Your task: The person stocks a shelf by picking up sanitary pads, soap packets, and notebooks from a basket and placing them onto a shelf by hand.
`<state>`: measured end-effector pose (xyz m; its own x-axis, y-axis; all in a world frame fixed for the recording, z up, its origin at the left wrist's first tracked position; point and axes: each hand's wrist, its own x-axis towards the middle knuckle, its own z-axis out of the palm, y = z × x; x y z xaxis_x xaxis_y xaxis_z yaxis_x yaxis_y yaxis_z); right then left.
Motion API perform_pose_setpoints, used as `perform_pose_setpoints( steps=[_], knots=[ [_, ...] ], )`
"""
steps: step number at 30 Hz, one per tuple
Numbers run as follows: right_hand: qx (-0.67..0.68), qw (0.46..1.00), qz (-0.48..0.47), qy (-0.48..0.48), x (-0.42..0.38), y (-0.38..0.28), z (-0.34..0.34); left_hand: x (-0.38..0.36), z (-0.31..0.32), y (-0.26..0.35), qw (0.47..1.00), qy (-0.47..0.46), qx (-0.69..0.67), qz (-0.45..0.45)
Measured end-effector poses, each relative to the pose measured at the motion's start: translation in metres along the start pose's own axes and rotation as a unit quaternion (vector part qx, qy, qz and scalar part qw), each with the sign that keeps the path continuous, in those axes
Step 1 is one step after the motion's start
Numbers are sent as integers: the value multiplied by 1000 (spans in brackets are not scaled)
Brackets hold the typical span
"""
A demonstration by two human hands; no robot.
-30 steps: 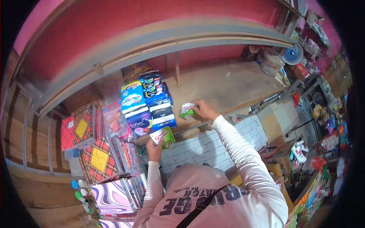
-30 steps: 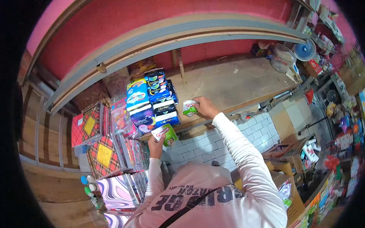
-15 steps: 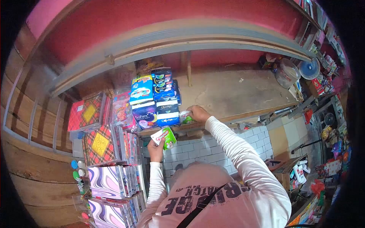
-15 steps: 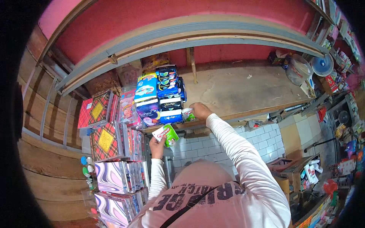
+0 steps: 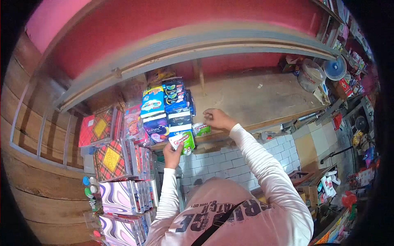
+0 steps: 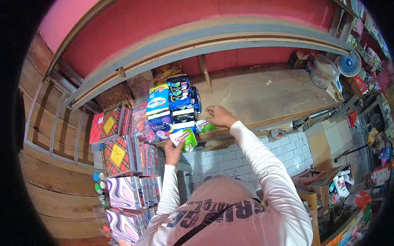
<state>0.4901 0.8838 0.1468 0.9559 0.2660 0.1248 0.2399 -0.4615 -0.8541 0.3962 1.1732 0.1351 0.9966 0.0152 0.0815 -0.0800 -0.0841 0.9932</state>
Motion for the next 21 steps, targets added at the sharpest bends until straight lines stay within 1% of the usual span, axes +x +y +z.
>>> perform_pose_setpoints(
  steps=[2, 3, 6, 7, 10, 13, 16, 17, 18, 20, 21],
  knots=[
    [130, 991, 21, -30, -4, -34, -10, 17, 11, -1, 999, -30, -18, 24],
    [193, 980, 31, -45, -4, -49, -14, 24, 17, 15, 996, -55, 47, 45],
    [210, 971, -3, -113, -2, -66, -21, 52, 39, 21, 994, -104, 25, 38],
    [196, 976, -18, -96, -7, -78, -24, 57, 48, 33, 992, -119, 13, 51],
    [33, 998, -18, -53, -3, -79, -34, 84, 65, 26, 985, -157, 29, 63],
    [-30, 998, -43, -25, 1, -84, -49, 97, 78, 30, 983, -171, -36, 58],
    [-60, 998, -14, 34, -1, -98, -65, 107, 79, 38, 978, -199, -49, 51],
    [-67, 996, -11, 53, 1, -96, -69, 106, 73, 42, 977, -177, 81, 91],
    [-74, 995, -7, 71, 4, -91, -72, 109, 69, 40, 968, -162, 150, 121],
    [-89, 992, -9, 93, 13, -78, -72, 116, 62, 28, 933, -131, 286, 176],
    [-98, 990, -14, 97, 20, -67, -70, 121, 58, 19, 934, -140, 277, 176]
  ],
)
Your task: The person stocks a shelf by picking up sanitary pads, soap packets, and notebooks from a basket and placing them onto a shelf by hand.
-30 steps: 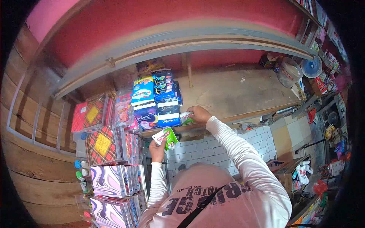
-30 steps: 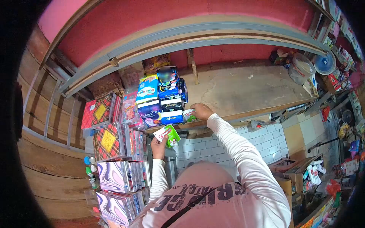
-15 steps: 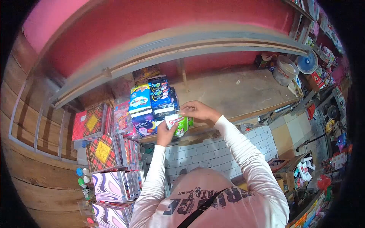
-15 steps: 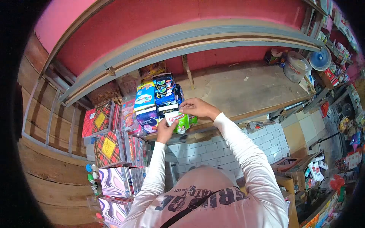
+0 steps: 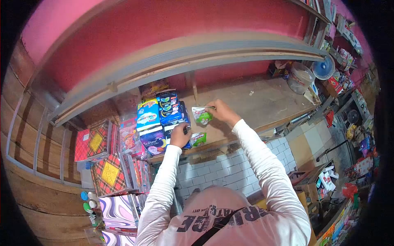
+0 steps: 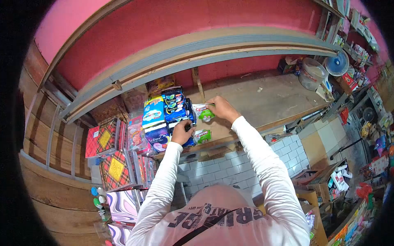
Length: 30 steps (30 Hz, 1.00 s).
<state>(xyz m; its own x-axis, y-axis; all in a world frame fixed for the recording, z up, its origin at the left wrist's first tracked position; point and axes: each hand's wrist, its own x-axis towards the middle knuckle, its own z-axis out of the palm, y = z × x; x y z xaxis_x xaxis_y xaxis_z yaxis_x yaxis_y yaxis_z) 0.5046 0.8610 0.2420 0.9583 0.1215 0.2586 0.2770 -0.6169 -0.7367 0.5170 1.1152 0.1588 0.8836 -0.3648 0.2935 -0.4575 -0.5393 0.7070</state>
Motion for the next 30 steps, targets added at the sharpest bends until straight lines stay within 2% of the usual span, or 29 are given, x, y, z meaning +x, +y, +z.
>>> perform_pose_setpoints(
  steps=[3, 6, 9, 10, 13, 14, 20, 30],
  knots=[
    [-20, 1000, 24, -1, 9, 32, 29, 5, 4, -20, 1000, -9, -6, -7],
    [-18, 999, 44, -26, 14, 64, 66, 10, 12, -24, 999, 47, -7, 0],
    [5, 997, 51, -55, 10, 70, 90, 15, 11, -17, 999, 23, 46, 17],
    [11, 996, 54, -63, 8, 70, 96, 17, 8, -13, 996, -29, 82, -11],
    [33, 993, 78, -83, 4, 77, 113, 24, 18, -30, 984, -52, 167, 32],
    [40, 991, 88, -89, 3, 80, 118, 26, 24, -40, 981, -35, 177, 65],
    [44, 989, 94, -107, 2, 91, 122, 31, 31, -53, 969, -34, 222, 106],
    [32, 987, 92, -127, -4, 85, 117, 31, 18, -37, 968, -81, 228, 68]
  ],
)
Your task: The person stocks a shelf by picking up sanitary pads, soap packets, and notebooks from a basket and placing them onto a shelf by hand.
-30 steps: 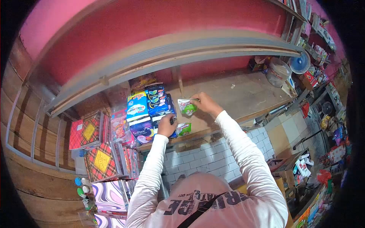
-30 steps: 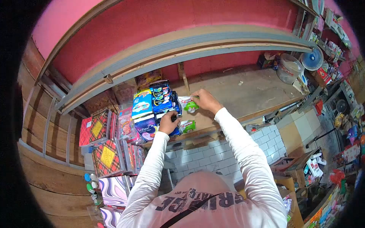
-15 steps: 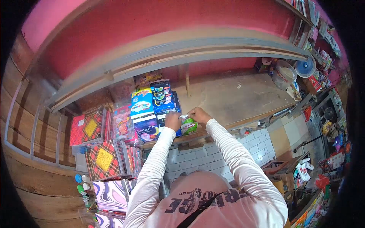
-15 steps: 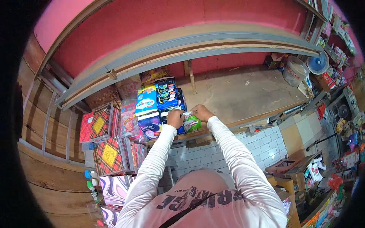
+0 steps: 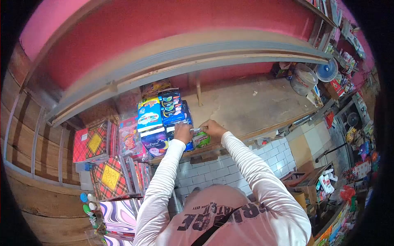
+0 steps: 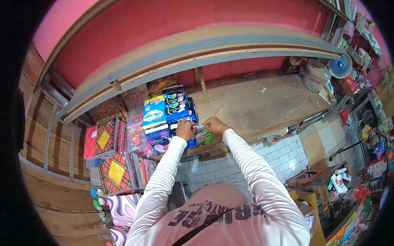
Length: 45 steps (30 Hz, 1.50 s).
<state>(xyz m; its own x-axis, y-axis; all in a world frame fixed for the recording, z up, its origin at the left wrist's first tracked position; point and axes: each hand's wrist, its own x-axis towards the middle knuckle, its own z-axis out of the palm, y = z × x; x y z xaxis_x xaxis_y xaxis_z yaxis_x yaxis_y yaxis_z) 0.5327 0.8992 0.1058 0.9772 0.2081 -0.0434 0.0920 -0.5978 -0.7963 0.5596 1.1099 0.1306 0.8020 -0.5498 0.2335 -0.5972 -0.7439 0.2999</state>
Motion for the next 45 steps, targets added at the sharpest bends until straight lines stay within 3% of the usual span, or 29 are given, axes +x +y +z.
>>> perform_pose_setpoints(
  steps=[7, 11, 14, 15, 17, 18, 21, 23, 24, 25, 29, 31, 32, 37, 41, 43, 44, 45],
  knots=[
    [66, 990, -5, 123, -21, 20, 0, -2, -9, 2, 996, 19, -92, 2],
    [186, 947, 19, 262, -61, 58, 16, -12, -6, 17, 984, 139, -111, 32],
    [191, 906, 21, 376, -127, 75, 39, -23, -13, 57, 961, 199, -175, 83],
    [165, 905, 68, 387, -157, 65, 42, -30, -10, 73, 953, 205, -201, 102],
    [123, 891, 169, 404, -219, 24, 47, -49, 1, 106, 946, 183, -228, 138],
    [97, 884, 178, 422, -245, 34, 61, -59, 18, 115, 944, 153, -244, 159],
    [100, 855, 265, 435, -325, 34, 100, -96, 91, 124, 931, -49, -325, 160],
    [124, 824, 306, 461, -376, 27, 129, -123, 127, 128, 913, -150, -325, 195],
    [106, 812, 336, 466, -398, 36, 148, -134, 146, 123, 899, -249, -301, 197],
    [100, 784, 362, 494, -422, 30, 157, -145, 163, 118, 879, -342, -267, 197],
    [90, 685, 452, 564, -497, -7, 174, -188, 214, 85, 806, -528, -21, 266],
    [87, 634, 465, 612, -527, -24, 175, -210, 292, 25, 775, -557, 68, 292],
    [62, 607, 439, 660, -542, -23, 180, -211, 297, 17, 767, -568, 97, 283],
    [23, 463, 489, 739, -640, -6, 192, -188, 256, 68, 799, -555, 71, 220],
    [3, 312, 528, 790, -744, 38, 204, -174, 254, 136, 830, -499, -5, 247],
    [61, 242, 536, 806, -783, 48, 203, -167, 262, 179, 836, -472, -29, 277],
    [191, 226, 484, 823, -819, 99, 236, -163, 269, 198, 840, -467, -60, 269],
    [289, 156, 424, 844, -829, 100, 234, -162, 278, 212, 843, -462, -90, 261]
  ],
)
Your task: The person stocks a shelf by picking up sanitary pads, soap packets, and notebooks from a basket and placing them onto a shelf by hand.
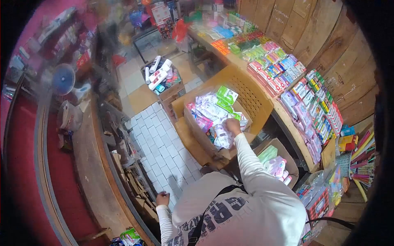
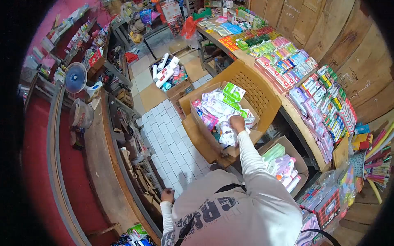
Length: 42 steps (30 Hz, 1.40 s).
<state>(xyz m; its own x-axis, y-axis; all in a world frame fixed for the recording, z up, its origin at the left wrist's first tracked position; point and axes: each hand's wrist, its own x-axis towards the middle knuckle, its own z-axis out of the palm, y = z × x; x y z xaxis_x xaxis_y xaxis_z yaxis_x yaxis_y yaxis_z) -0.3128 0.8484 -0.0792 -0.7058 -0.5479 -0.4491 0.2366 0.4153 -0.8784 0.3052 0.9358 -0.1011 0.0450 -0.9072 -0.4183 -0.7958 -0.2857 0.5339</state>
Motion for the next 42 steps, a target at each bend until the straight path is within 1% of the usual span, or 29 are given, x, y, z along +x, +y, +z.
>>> perform_pose_setpoints(
  steps=[1, 2, 3, 4, 5, 6, 7, 9, 13, 14, 15, 18, 19, 22, 24, 26, 27, 29, 30, 31, 33, 34, 35, 36, 37, 39, 42],
  knots=[
    [95, 991, 97, 4, 5, -8, -3, 8, -4, 23, 1000, -7, -1, 8],
    [189, 964, 188, 8, 11, -15, -5, 15, -14, 57, 1000, -11, -4, 18],
    [139, 985, 99, -27, 33, 13, -10, 21, -18, 80, 999, -18, -15, 36],
    [93, 994, 7, -51, 57, 43, -15, 23, -22, 106, 998, -21, -26, 49],
    [198, 971, 133, -24, 71, 40, -11, 22, -27, 131, 997, -25, -37, 61],
    [297, 920, 256, 4, 80, 37, -9, 23, -29, 144, 996, -31, -46, 73],
    [309, 905, 287, 43, 72, 26, -8, 28, -26, 149, 995, -41, -55, 76],
    [389, 870, 300, 49, 67, 21, -6, 31, -24, 155, 992, -62, -72, 89],
    [533, 791, 295, 57, 92, 54, -7, 26, -28, 170, 987, -92, -91, 92],
    [552, 781, 288, 50, 97, 61, -8, 25, -29, 168, 986, -96, -95, 96],
    [572, 776, 266, 19, 101, 65, -6, 26, -30, 167, 982, -101, -133, 92],
    [549, 793, 264, 26, 109, 75, -3, 25, -36, 165, 984, -101, -117, 85],
    [513, 815, 262, 60, 97, 55, -4, 22, -40, 173, 983, -107, -124, 81],
    [368, 911, 183, 36, 67, 31, -4, 27, -40, 189, 957, -149, -232, 88],
    [323, 940, 109, -13, 49, 24, -2, 25, -43, 216, 951, -182, -238, 79],
    [268, 961, 39, -66, 2, -19, 1, 24, -49, 254, 944, -214, -240, 78],
    [294, 950, 47, -95, -21, -44, -2, 24, -51, 274, 939, -226, -240, 99],
    [342, 912, 15, -225, -26, -47, -2, 37, -44, 304, 929, -242, -256, 118],
    [363, 886, -1, -289, -38, -63, -1, 42, -41, 321, 923, -249, -263, 127],
    [331, 892, 19, -306, -52, -80, -1, 47, -37, 340, 925, -238, -254, 152],
    [310, 874, 38, -372, -55, -84, 3, 49, -26, 381, 927, -216, -234, 200],
    [299, 863, 49, -404, -56, -84, 4, 49, -18, 400, 922, -213, -253, 201],
    [252, 869, -4, -425, -56, -79, 5, 48, -9, 418, 917, -210, -271, 202],
    [186, 884, -89, -420, -60, -80, 5, 48, -1, 432, 912, -208, -289, 203],
    [118, 888, -172, -410, -72, -89, 5, 50, 5, 444, 910, -219, -305, 175],
    [216, 891, -35, -399, -104, -109, 9, 56, 18, 458, 903, -242, -335, 118],
    [49, 915, -28, -399, -125, -125, 1, 62, 34, 461, 893, -232, -366, 122]
  ],
)
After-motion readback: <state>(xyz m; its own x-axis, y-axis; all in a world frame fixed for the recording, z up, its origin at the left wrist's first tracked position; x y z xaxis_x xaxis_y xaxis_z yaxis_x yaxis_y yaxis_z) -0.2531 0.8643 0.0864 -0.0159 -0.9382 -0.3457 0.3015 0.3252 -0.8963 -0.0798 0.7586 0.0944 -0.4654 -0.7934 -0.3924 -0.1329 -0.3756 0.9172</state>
